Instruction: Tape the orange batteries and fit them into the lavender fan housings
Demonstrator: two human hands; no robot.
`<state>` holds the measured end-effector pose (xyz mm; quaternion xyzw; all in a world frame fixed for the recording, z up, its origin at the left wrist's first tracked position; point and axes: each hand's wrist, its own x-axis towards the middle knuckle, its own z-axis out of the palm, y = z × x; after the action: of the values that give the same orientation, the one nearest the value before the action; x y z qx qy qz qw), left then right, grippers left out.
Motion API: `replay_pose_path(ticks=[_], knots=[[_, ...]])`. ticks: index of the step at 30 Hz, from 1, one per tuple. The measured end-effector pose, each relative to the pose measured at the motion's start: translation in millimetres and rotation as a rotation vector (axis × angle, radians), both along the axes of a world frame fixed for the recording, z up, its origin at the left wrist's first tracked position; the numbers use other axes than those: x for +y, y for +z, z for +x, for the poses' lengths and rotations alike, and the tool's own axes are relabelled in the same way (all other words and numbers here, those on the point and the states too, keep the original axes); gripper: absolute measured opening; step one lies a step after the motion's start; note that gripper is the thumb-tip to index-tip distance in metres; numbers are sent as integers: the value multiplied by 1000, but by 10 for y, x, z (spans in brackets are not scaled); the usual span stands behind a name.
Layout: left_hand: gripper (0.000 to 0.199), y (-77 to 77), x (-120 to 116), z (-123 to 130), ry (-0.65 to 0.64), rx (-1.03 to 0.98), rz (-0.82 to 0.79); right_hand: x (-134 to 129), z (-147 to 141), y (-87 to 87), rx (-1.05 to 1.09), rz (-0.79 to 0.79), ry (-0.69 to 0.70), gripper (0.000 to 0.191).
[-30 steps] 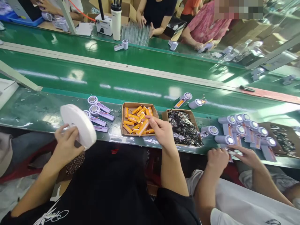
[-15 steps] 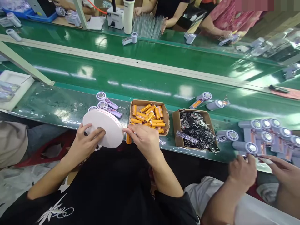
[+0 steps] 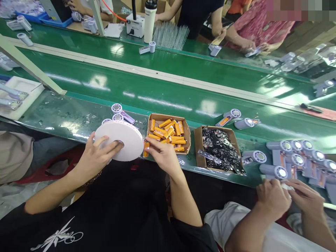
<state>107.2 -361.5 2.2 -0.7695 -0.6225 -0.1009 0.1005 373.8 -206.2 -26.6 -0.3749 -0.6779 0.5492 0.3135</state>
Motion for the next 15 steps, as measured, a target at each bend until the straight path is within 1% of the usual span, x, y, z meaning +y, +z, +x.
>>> replay_pose_path(ticks=[2, 4, 5, 6, 7, 9, 11, 12, 13, 14, 15], knots=[[65, -2, 18, 52, 49, -1, 38, -51, -128, -82, 166, -37, -187, 45], [60, -27, 36, 140, 101, -6, 88, -169, -336, -147, 366, -18, -411, 54], [58, -47, 38, 199, 121, -16, 107, -240, -449, -173, 441, 4, -500, 57], [58, -69, 31, 266, 137, -33, 121, -303, -551, -191, 487, 26, -560, 60], [60, -93, 11, 337, 148, -54, 129, -346, -627, -200, 503, 41, -584, 62], [62, -134, -72, 452, 143, -86, 120, -319, -651, -179, 469, 52, -538, 68], [62, -159, -204, 449, 76, -95, 67, -107, -467, -104, 434, 86, -479, 70], [62, -168, -278, 372, 42, -96, 21, 52, -309, -53, 435, 131, -485, 67], [63, -178, -349, 236, 30, -94, -31, 225, -127, -2, 456, 203, -539, 61], [65, -192, -413, 45, 52, -87, -87, 389, 59, 42, 501, 300, -631, 51], [68, -210, -466, -192, 108, -77, -148, 522, 231, 73, 546, 398, -731, 44]])
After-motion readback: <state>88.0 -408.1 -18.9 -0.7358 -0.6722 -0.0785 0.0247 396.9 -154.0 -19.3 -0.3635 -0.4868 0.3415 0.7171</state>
